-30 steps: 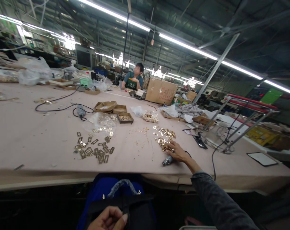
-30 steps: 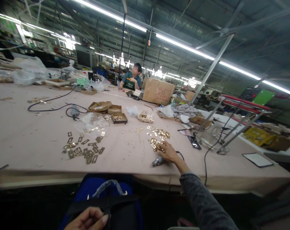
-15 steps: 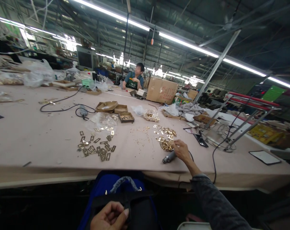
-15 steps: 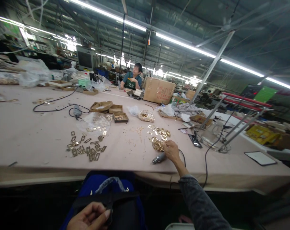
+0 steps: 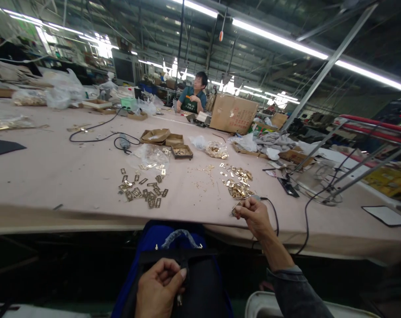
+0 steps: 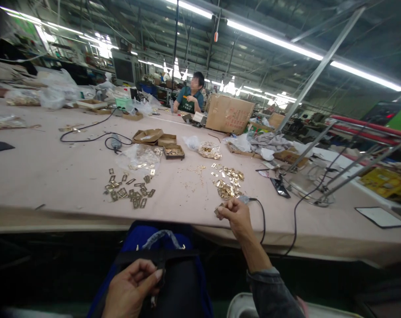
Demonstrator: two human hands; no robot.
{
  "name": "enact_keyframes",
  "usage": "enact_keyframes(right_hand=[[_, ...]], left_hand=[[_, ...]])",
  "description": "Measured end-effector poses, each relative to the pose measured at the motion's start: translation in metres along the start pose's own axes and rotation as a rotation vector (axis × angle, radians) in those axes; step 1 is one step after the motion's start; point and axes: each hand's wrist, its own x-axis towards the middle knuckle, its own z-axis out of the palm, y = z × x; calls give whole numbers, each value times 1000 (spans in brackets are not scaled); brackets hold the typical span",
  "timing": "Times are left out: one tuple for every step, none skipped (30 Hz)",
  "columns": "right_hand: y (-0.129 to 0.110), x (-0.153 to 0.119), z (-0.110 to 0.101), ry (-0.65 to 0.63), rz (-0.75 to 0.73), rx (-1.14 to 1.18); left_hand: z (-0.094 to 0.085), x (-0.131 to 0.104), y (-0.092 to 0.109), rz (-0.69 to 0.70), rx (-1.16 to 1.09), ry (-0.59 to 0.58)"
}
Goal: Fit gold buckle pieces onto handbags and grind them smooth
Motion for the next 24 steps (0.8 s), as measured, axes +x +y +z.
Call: enact_keyframes(right_hand=[[-2, -10, 11, -34, 47, 60], [-5, -21, 23, -74, 95, 84], [-7, -33, 35, -120, 134, 70], [-10, -44, 47, -175, 163, 36], [-12, -54, 58, -246, 184, -3], [-13, -64, 68, -319, 205, -32], [-14, -72, 78, -393, 231, -53], [-14, -79, 87, -457, 252, -66], [-13, -85, 95, -506, 271, -76], [-12, -91, 103, -539, 283, -92], [-9, -95, 109, -557, 291, -112], [-6, -99, 114, -567, 298, -133], [-3, -103, 119, -569, 308, -153], [0, -105, 122, -563, 315, -173], [3, -108, 124, -549, 320, -196], [6, -109, 126, -535, 321, -218], [7, -110, 127, -520, 319, -241], [8, -111, 128, -508, 314, -263], [9, -111, 128, -501, 308, -282], [10, -111, 129, -499, 305, -297], [11, -110, 129, -498, 306, -305], [11, -109, 129, -493, 310, -310], [13, -108, 128, -484, 317, -319], [14, -107, 127, -475, 323, -328]], left_hand=[[-1, -1, 1, -7, 8, -7], [-1, -1, 2, -15, 16, -14], [-2, -3, 3, -26, 28, -27], [-2, -4, 5, -29, 35, -33], [-2, -6, 7, -29, 35, -42], [-2, -7, 8, -31, 31, -41], [-3, -8, 9, -35, 28, -43], [-3, -9, 9, -41, 19, -42], [-3, -10, 9, -46, 11, -45], [-4, -10, 8, -52, 2, -49], [-4, -11, 7, -57, -8, -54], [-5, -12, 7, -61, -20, -63], [-5, -13, 6, -63, -35, -72], [-6, -13, 5, -64, -50, -82], [-6, -14, 4, -62, -64, -90], [-7, -14, 4, -61, -74, -97], [-7, -13, 4, -61, -78, -100], [-7, -13, 4, -63, -79, -98], [-8, -13, 5, -68, -78, -94], [-8, -13, 5, -75, -77, -93], [-8, -12, 6, -81, -76, -93], [-8, -12, 6, -85, -74, -94], [-7, -11, 6, -86, -70, -96], [-6, -12, 6, -82, -65, -94]])
